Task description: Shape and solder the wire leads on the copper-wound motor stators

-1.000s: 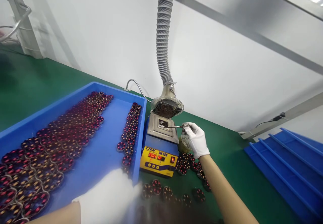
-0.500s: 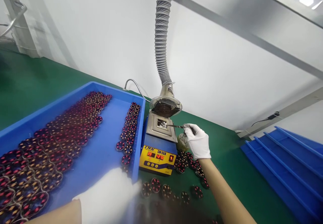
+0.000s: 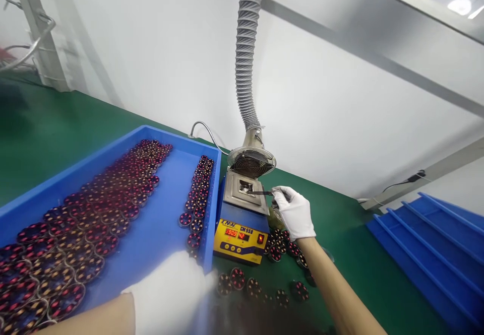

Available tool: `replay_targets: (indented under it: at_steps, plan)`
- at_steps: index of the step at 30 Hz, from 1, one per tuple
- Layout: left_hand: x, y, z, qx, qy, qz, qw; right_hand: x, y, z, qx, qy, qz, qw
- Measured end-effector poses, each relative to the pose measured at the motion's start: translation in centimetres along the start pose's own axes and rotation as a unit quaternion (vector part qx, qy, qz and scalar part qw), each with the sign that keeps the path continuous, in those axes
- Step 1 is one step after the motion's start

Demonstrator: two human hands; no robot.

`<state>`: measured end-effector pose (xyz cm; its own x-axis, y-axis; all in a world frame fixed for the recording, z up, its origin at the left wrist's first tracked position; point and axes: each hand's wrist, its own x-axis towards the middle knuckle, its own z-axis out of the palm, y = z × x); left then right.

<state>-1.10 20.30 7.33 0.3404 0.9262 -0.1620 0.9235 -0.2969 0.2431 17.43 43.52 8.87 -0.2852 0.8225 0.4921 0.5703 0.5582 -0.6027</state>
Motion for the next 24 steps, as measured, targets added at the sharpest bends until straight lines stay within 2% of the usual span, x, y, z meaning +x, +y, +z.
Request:
replay_targets:
  at_steps: [3, 5, 7, 10, 15, 20, 24]
  plan:
    - [-0.1, 0.1, -0.2, -0.021, 0.032, -0.002, 0.999, 0.4, -0.4, 0.1, 0.012, 0.004, -0.003, 1.0]
    - [-0.2, 0.1, -0.4, -0.02, 0.03, -0.001, 0.999, 0.8, -0.3, 0.1, 0.024, 0.017, -0.004, 1.0]
    - [-0.2, 0.3, -0.8, 0.004, -0.014, -0.002, 1.0, 1.2, 0.0, 0.2, 0.038, 0.025, -0.002, 0.999]
    - [0.0, 0.4, -1.4, 0.038, -0.071, -0.011, 0.997, 1.5, 0.6, 0.7, 0.054, 0.006, -0.001, 0.998]
    - [0.2, 0.0, -0.4, 0.074, -0.026, 0.026, 0.997, 1.3, 0.7, 0.8, 0.069, -0.034, -0.02, 0.997]
    - [0.1, -0.7, 1.2, 0.039, 0.029, 0.039, 0.998, 1.1, 0.1, -0.1, 0.029, -0.06, -0.06, 0.996]
    - [0.1, -1.0, 1.7, 0.031, 0.032, 0.035, 0.998, 1.2, -0.8, -0.8, -0.023, -0.071, -0.104, 0.992]
